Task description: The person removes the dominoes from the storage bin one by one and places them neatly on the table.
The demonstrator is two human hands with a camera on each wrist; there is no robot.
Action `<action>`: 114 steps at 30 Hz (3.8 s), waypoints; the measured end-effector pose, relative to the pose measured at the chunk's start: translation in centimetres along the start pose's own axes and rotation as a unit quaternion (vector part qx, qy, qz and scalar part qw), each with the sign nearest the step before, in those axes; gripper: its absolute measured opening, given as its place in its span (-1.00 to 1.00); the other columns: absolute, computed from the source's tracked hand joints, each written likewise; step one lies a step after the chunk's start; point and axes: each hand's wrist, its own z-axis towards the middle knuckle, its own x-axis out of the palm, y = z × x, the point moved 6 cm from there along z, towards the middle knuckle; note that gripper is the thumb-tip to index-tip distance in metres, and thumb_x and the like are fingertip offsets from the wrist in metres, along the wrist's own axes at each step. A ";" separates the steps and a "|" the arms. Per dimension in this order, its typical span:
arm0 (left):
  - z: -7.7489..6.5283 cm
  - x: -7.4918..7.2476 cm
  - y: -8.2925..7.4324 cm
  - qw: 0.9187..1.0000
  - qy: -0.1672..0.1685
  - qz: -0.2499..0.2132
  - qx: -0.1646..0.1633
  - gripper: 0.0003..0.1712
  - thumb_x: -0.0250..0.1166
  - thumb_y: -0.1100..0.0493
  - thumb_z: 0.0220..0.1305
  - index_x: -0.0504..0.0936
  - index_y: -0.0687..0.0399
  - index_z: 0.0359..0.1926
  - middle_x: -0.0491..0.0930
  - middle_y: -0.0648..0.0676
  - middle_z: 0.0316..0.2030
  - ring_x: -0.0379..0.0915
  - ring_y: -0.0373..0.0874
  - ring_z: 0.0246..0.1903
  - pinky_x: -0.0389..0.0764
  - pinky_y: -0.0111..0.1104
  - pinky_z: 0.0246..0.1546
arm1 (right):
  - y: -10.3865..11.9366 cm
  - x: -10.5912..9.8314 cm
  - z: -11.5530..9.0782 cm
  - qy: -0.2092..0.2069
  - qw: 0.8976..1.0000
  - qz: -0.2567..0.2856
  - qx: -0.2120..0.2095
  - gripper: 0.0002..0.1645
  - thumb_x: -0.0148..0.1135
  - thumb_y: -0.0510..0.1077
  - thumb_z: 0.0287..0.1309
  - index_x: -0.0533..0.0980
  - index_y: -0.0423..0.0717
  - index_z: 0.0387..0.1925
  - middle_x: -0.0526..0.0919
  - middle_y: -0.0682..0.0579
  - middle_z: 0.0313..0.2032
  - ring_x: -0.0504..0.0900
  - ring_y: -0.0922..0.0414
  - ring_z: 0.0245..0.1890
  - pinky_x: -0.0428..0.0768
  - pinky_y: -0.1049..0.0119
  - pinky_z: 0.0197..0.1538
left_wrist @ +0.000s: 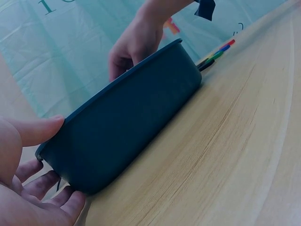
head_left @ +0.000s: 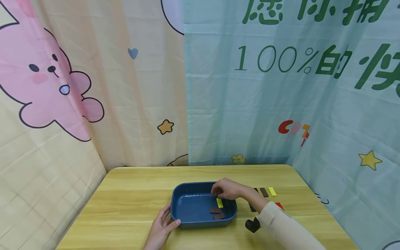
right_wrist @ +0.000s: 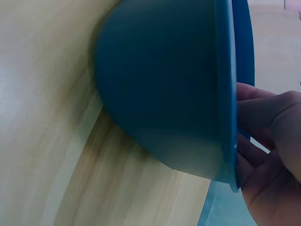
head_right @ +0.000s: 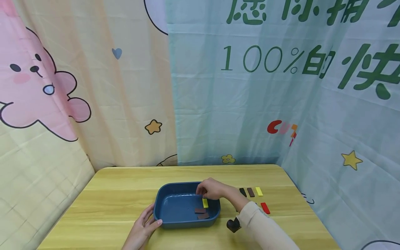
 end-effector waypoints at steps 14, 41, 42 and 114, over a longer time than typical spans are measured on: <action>0.1 -0.1 0.1 1.000 0.013 -0.003 0.018 -0.07 0.36 0.42 0.31 0.01 0.54 0.52 0.03 0.58 0.48 0.09 0.48 0.42 0.51 -0.06 0.27 | 0.8 1.6 1.1 0.133 0.980 -0.141 0.039 -0.55 0.41 -0.47 0.15 0.73 0.04 -0.01 0.70 0.26 -0.10 0.60 0.35 -0.11 0.61 0.43 0.02; -0.1 0.2 0.5 0.999 0.029 -0.017 0.023 -0.05 0.40 0.42 0.29 0.03 0.54 0.52 0.04 0.59 0.47 0.13 0.48 0.41 0.61 -0.20 0.17 | 0.2 1.5 1.1 0.003 1.000 -0.023 -0.005 -0.94 0.44 -0.21 0.28 0.72 0.01 -0.33 0.59 0.35 -0.47 0.50 0.38 -0.48 0.58 0.49 -0.33; -0.1 0.2 0.5 0.999 0.028 -0.018 0.021 -0.05 0.40 0.41 0.29 0.03 0.53 0.52 0.05 0.58 0.47 0.12 0.47 0.41 0.61 -0.21 0.17 | 0.2 1.4 1.0 -0.003 1.000 -0.012 -0.001 -0.94 0.42 -0.20 0.29 0.72 0.01 -0.32 0.59 0.36 -0.45 0.51 0.38 -0.46 0.58 0.48 -0.32; 0.1 -0.2 0.4 1.000 0.004 0.006 0.001 -0.04 0.40 0.41 0.29 0.03 0.52 0.53 0.03 0.58 0.48 0.08 0.49 0.42 0.56 -0.12 0.22 | -5.5 5.0 -18.2 -0.168 0.914 0.307 0.205 -0.84 0.49 -0.28 0.18 0.62 -0.27 -0.36 0.68 0.01 -0.52 0.65 0.13 -0.50 0.67 0.34 -0.47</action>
